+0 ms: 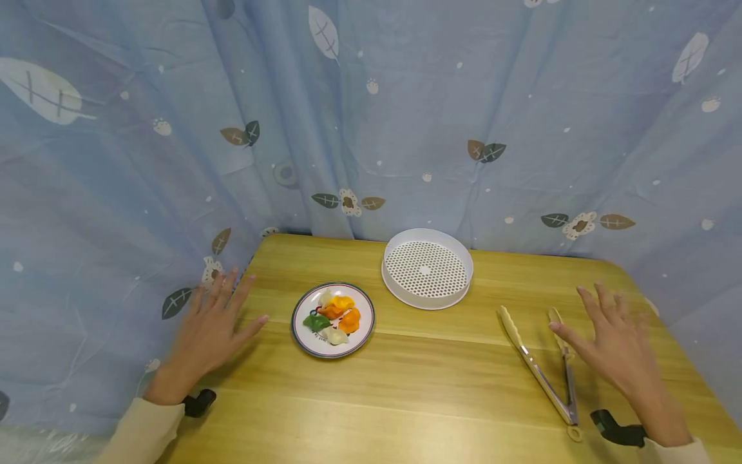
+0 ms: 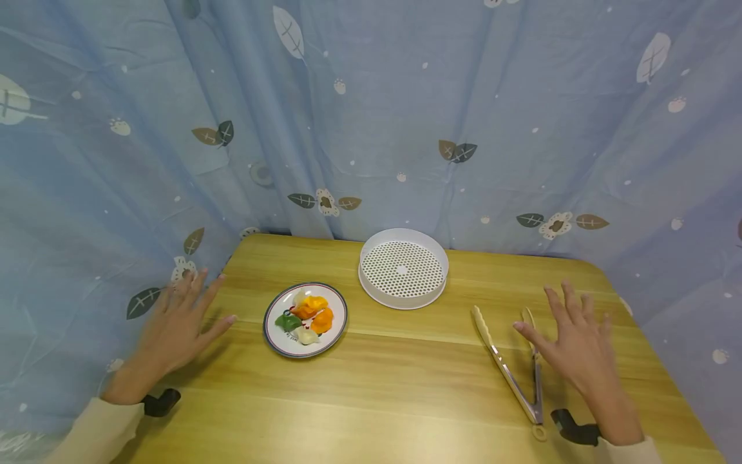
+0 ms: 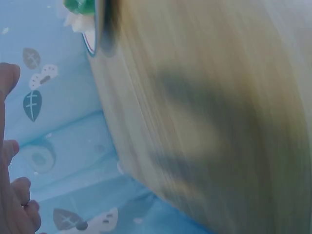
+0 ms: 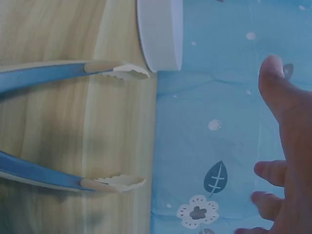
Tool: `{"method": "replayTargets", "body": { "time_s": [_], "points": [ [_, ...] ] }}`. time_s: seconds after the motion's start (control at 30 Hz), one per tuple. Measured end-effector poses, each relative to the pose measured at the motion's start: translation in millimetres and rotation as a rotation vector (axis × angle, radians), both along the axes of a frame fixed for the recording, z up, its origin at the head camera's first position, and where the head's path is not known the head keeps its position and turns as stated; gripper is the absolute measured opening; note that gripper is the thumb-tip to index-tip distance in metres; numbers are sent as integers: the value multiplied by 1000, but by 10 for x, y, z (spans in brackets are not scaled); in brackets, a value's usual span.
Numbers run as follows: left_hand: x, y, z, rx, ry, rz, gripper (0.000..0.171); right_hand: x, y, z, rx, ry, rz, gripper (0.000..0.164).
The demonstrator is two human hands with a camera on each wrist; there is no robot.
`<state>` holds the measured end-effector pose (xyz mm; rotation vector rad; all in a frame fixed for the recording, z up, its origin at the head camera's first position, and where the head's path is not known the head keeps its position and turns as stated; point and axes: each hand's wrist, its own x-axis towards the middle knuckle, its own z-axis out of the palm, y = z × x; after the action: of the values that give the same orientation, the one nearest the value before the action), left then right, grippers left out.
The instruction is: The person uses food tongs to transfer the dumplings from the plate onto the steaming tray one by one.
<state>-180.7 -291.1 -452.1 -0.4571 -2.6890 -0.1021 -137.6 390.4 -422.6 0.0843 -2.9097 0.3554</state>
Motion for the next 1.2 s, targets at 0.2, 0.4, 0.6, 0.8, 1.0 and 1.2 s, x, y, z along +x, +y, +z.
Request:
{"method": "replayTargets", "body": {
  "time_s": [0.2,0.4,0.6,0.8,1.0,1.2],
  "points": [
    [-12,123,-62,147,-24,-95,77,34,-83,-5,-35,-61,-34,82],
    [-12,248,-142,298,-56,-138,58,63,-148,-122,-80,-56,-17,65],
    [-25,354,-209,496,-310,-122,53,113,-145,-274,-120,-189,-66,73],
    [-48,447,-324,659,-487,-95,55,191,-122,-432,-138,-249,-97,91],
    [-52,529,-409,753,-579,-65,59,246,-135,-565,-168,-257,-104,103],
    [-73,620,-499,789,-635,-32,60,260,-173,-655,-169,-256,-89,112]
  ]
}}
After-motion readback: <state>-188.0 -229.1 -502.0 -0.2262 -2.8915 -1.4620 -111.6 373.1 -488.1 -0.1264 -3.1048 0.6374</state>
